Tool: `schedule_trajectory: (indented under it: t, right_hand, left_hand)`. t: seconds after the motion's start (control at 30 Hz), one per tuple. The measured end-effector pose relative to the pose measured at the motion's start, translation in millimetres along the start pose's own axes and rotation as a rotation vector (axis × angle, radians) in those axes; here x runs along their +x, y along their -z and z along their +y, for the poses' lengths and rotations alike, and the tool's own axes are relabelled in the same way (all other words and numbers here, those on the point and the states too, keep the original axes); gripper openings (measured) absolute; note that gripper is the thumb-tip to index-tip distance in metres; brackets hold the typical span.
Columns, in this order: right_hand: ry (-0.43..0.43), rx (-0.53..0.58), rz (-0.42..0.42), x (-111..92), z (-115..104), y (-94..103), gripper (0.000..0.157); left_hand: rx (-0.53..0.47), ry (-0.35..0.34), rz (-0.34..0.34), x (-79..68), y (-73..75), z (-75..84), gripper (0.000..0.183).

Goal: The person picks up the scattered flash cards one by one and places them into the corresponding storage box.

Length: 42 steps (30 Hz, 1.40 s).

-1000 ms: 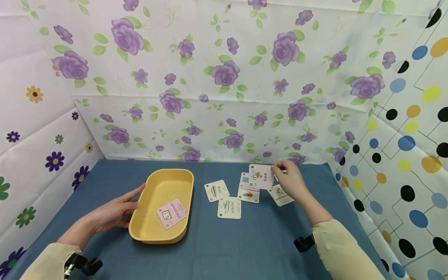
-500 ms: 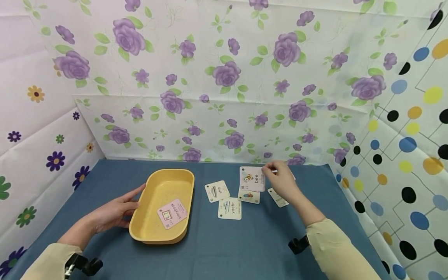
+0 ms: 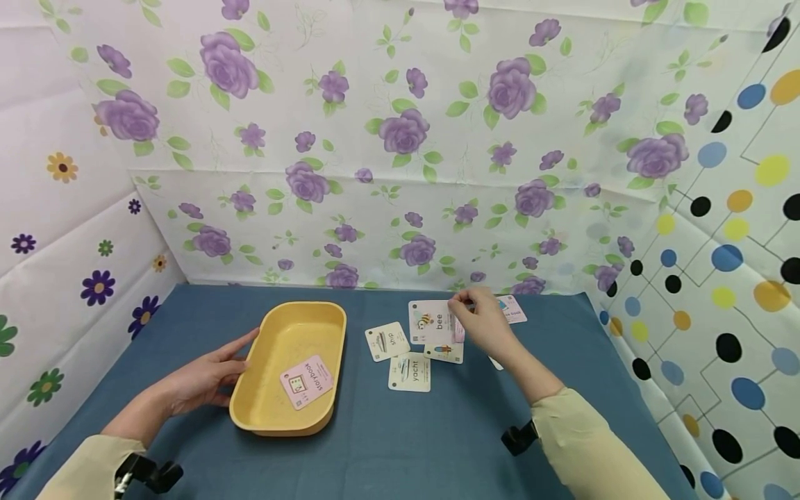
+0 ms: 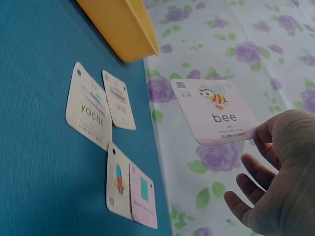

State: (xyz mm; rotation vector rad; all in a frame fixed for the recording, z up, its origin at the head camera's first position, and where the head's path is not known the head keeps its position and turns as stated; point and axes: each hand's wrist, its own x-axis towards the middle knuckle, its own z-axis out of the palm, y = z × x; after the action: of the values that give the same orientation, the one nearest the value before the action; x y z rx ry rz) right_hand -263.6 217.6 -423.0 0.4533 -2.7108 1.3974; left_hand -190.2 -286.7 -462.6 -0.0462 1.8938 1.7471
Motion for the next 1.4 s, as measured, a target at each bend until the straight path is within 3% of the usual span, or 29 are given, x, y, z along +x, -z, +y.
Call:
schedule_trajectory:
  t: [0.23,0.7,0.97,1.4]
  right_hand:
    - [-0.028,0.039,-0.022,2.1,-11.4,-12.7,0.028]
    - [0.032,0.059,-0.038,12.1,-26.2,-39.2,0.023]
    - [0.037,0.087,-0.057,15.0,-35.9,-48.9,0.021]
    - [0.052,0.106,-0.075,20.2,-50.4,-67.0,0.021]
  left_hand:
    - [-0.004,-0.003,-0.015,0.1,0.6,-0.3,0.073]
    - [-0.004,0.005,0.01,1.3,1.1,-0.6,0.072]
    - [0.001,-0.004,-0.01,0.4,1.2,-0.6,0.074]
    - [0.02,-0.017,0.021,0.0,0.9,-1.9,0.074]
